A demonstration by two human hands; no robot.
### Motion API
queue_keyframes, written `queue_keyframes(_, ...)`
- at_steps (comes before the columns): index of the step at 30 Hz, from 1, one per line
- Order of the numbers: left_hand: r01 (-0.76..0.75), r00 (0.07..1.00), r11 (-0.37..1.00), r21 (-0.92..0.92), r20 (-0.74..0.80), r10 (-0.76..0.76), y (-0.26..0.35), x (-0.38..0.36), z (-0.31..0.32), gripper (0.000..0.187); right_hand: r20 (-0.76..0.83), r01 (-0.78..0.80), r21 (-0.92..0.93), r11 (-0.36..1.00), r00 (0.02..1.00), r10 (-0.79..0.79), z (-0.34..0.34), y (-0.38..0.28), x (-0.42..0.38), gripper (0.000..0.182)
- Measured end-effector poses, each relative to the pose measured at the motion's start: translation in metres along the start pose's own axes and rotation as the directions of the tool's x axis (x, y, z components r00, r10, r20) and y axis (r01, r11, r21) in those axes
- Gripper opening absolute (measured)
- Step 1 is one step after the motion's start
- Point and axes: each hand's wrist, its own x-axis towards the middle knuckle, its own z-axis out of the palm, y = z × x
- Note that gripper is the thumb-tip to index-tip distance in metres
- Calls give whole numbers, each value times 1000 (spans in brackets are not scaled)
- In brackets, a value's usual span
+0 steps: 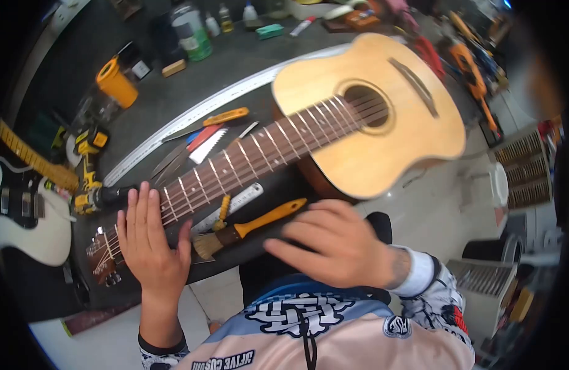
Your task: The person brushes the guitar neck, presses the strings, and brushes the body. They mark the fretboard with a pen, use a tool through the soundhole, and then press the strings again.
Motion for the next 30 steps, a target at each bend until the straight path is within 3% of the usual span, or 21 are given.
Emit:
queue_keyframes(2, 18, 1000, 1000, 7, 3, -19, 1, -2, 3, 74, 42, -49, 31, 998, 998, 48, -47, 28, 15, 30)
queue_keyframes(7, 64, 994, 996, -59, 91, -58, -1, 1, -7, 76, 52, -189, -88, 978, 980, 194, -118, 115, 75, 27)
queue_keyframes(9, 104, 982, 990, -97, 169, -87, -1, 4, -16, 74, 101, -207, -139, 969, 970, 221, -121, 156, 97, 24)
queue_keyframes(13, 166, 946, 978, -122, 298, -124, 1, 15, -27, 74, 251, -524, 6, 852, 825, 506, -111, 220, 138, 19)
queue_keyframes(14, 196, 923, 974, -116, 356, -144, 4, 19, -36, 75, 288, -540, 8, 842, 807, 515, -108, 227, 151, 20)
queue_keyframes(16, 345, 844, 923, -169, 486, -226, 14, 33, -50, 79, 392, -593, 23, 805, 746, 538, -91, 226, 162, 21)
queue_keyframes(19, 422, 818, 888, -182, 500, -286, 26, 30, -49, 88, 550, -463, 97, 881, 763, 340, -73, 206, 182, 26)
queue_keyframes(23, 472, 808, 863, -179, 478, -343, 34, 28, -44, 90, 663, -511, -66, 857, 619, 420, -37, 195, 200, 29)
queue_keyframes(25, 502, 789, 848, -171, 493, -368, 34, 22, -47, 92, 621, -390, -71, 918, 703, 347, -4, 185, 196, 25)
queue_keyframes(26, 492, 800, 848, -197, 487, -350, 32, 27, -42, 92, 767, -332, -197, 922, 534, 356, 5, 165, 213, 23)
queue_keyframes(27, 477, 806, 857, -194, 486, -338, 30, 23, -38, 92, 761, -335, -165, 928, 555, 336, 9, 150, 213, 23)
queue_keyframes(28, 469, 800, 864, -183, 503, -328, 30, 22, -38, 91, 668, -259, -24, 966, 714, 208, 12, 137, 208, 22)
queue_keyframes(30, 438, 816, 883, -168, 487, -312, 30, 21, -37, 92, 509, -241, 109, 964, 847, 154, 4, 115, 214, 19)
